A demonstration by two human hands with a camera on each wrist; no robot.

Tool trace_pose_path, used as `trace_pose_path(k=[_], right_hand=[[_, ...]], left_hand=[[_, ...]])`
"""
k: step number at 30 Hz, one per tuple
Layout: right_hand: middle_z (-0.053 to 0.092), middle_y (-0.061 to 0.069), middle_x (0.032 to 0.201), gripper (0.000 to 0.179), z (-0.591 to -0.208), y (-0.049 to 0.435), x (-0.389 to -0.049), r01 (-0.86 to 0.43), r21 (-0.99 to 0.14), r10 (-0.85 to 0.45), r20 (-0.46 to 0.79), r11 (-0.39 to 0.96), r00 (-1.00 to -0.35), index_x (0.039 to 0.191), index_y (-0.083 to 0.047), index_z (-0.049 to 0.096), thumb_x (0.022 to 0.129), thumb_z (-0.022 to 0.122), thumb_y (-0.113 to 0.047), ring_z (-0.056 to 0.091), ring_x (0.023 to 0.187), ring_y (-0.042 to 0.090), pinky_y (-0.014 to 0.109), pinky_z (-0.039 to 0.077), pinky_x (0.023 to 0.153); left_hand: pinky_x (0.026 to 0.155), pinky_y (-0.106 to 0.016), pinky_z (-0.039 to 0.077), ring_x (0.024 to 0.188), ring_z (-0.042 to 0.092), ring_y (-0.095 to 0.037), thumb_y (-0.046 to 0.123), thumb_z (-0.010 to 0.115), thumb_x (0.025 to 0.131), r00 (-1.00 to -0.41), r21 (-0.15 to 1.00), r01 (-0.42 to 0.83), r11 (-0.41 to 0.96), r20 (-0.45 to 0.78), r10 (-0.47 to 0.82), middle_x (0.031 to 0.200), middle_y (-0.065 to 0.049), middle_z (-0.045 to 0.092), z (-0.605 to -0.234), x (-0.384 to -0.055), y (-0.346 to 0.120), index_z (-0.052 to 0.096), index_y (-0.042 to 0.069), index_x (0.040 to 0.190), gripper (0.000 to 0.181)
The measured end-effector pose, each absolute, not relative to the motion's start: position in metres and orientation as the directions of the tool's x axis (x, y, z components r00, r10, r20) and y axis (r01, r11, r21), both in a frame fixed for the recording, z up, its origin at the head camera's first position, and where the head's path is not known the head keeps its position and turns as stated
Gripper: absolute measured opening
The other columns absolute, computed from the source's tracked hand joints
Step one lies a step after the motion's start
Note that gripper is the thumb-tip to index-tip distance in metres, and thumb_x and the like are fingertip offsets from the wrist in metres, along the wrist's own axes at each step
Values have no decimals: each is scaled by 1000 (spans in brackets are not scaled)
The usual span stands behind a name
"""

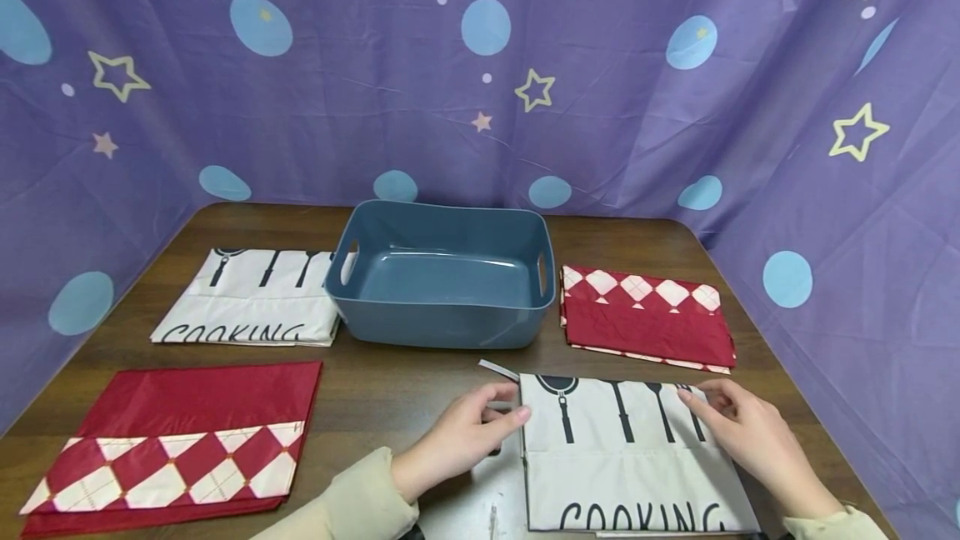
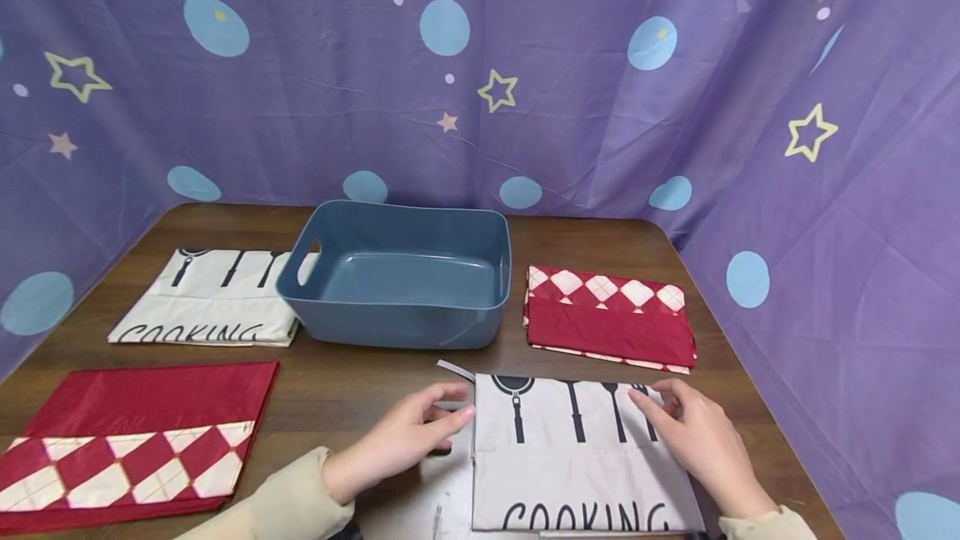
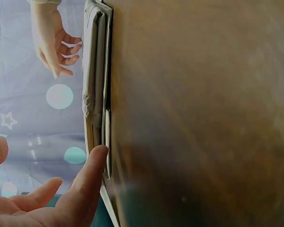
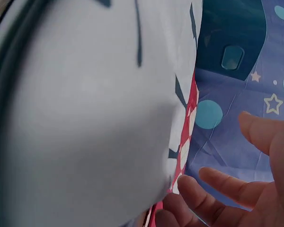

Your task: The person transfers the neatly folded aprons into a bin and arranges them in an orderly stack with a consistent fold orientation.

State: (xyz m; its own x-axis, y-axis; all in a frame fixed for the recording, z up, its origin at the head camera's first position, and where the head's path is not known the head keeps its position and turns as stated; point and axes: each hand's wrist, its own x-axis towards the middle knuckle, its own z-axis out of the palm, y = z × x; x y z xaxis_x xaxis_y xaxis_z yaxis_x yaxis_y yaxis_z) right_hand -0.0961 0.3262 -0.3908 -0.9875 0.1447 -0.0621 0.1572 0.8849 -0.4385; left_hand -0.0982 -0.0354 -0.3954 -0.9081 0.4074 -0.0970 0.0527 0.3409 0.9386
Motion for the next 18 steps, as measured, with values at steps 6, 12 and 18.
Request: trace_pose_path(k=[6, 12, 18], right_hand=[[70, 7, 95, 61, -396, 334, -96, 165, -438, 153, -63, 884, -986, 121, -3, 65, 92, 61, -57, 62, 86, 19, 29, 44, 63], [64, 7, 91, 63, -402, 338, -96, 148, -438, 131, -69, 887, -989, 124, 5, 60, 94, 61, -50, 56, 80, 17, 29, 42, 63], [68, 14, 100, 68, -405, 340, -96, 171, -429, 133, -117, 887, -984, 128, 8, 57, 95, 59, -51, 64, 94, 30, 37, 48, 71]], left_hand=[[72, -30, 60, 95, 67, -22, 32, 65, 96, -900, 967, -27, 253, -134, 414, 136, -24, 56, -399, -96, -32, 52, -7, 135, 57], [77, -37, 61, 101, 63, -24, 29, 64, 97, -893, 978, -113, 177, -178, 414, 140, -27, 51, -403, -95, -28, 47, -9, 138, 58], [82, -41, 60, 107, 60, -26, 28, 63, 98, -879, 975, -183, 128, -221, 422, 142, -28, 47, -406, -93, -25, 43, -10, 141, 61]])
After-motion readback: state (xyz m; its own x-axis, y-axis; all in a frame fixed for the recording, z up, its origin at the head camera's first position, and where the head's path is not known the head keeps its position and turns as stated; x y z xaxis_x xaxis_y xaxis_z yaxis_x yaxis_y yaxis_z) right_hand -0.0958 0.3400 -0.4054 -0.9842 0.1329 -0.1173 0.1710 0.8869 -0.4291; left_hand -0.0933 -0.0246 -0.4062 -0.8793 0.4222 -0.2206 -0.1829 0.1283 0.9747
